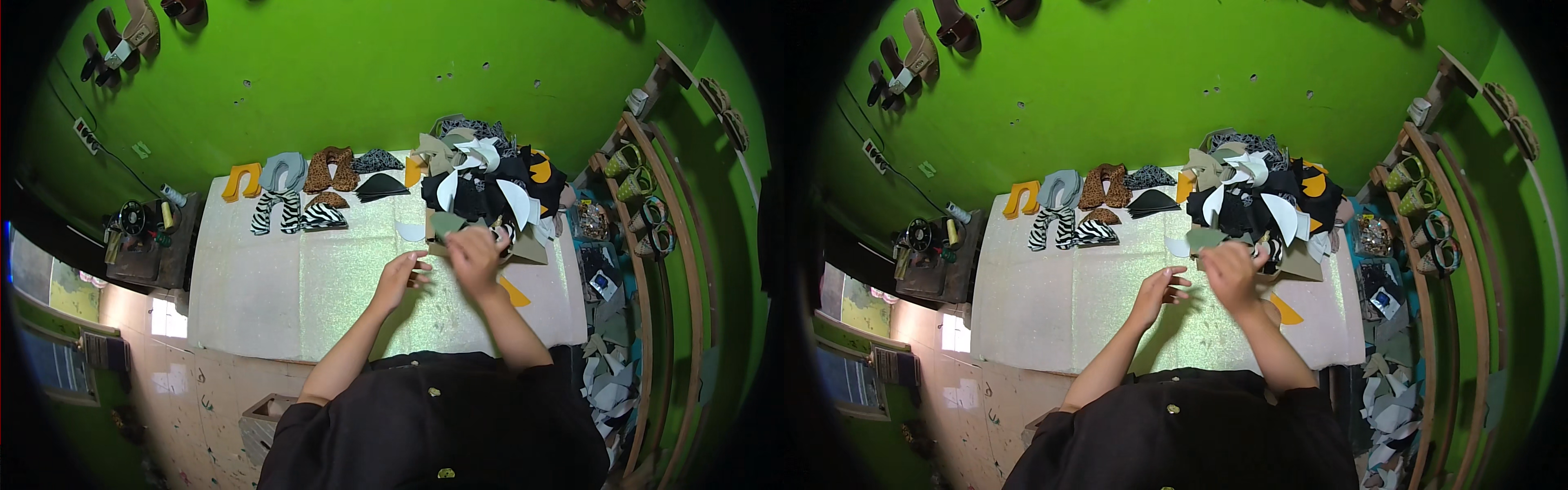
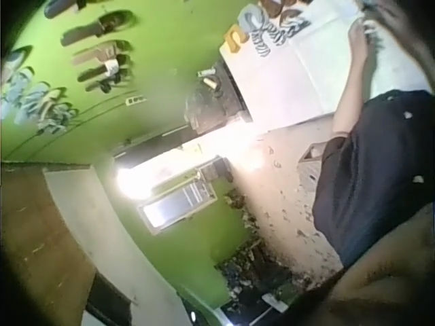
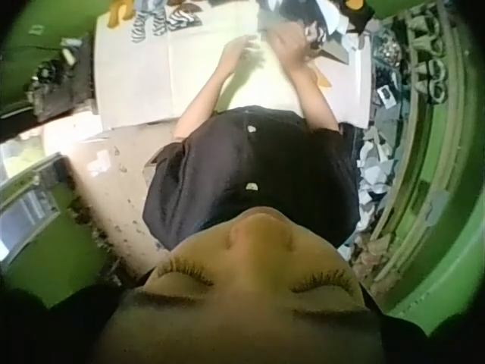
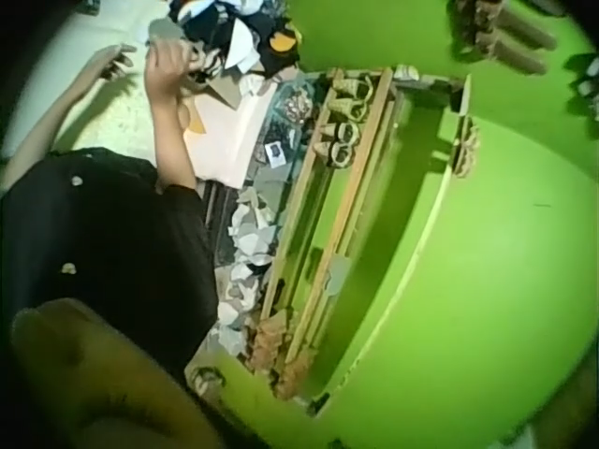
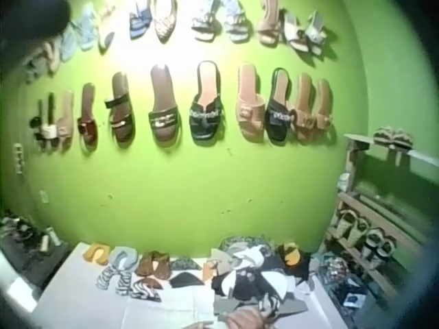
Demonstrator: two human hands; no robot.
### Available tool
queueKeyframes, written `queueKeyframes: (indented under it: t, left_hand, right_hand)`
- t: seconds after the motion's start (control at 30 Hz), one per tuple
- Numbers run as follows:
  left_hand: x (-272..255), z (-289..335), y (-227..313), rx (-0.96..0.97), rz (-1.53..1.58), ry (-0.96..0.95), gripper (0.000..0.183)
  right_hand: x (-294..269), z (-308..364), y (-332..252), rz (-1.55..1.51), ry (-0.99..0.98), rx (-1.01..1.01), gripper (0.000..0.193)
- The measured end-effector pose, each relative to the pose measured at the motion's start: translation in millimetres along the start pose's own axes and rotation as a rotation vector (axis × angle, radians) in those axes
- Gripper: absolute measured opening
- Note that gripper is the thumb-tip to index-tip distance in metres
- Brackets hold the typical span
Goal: Organize and sort patterned fabric and material components for shoe manufacturing.
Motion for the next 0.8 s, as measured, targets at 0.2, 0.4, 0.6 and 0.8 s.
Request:
queueKeyframes:
  t: [0.2, 0.4, 0.6, 0.8]
  left_hand:
    - [0, -9, -10, 0.070, -0.067, -0.062, 0.020]
    - [-21, 12, -25, 0.016, -0.297, -0.254, 0.020]
    - [-48, 28, -63, -0.111, -0.516, -0.226, 0.025]
    - [-40, 53, -74, 0.273, -1.193, -0.128, 0.054]
  right_hand:
    - [6, 54, -27, -0.164, -0.323, -0.038, 0.020]
    - [13, 71, -2, -0.362, -0.371, 0.458, 0.038]
    - [51, 132, 34, -0.723, -0.869, 0.866, 0.019]
    - [39, 150, 21, 0.230, -0.759, 0.514, 0.034]
Point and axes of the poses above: each hand's wrist, its own z-axis away from the middle knuckle, its own x-axis out of the palm, y = z × x, the point moved 3 cm from there along -z, towards the middle knuckle, and after that the axes turned 9 degrees about x, right-handed, at the moved point
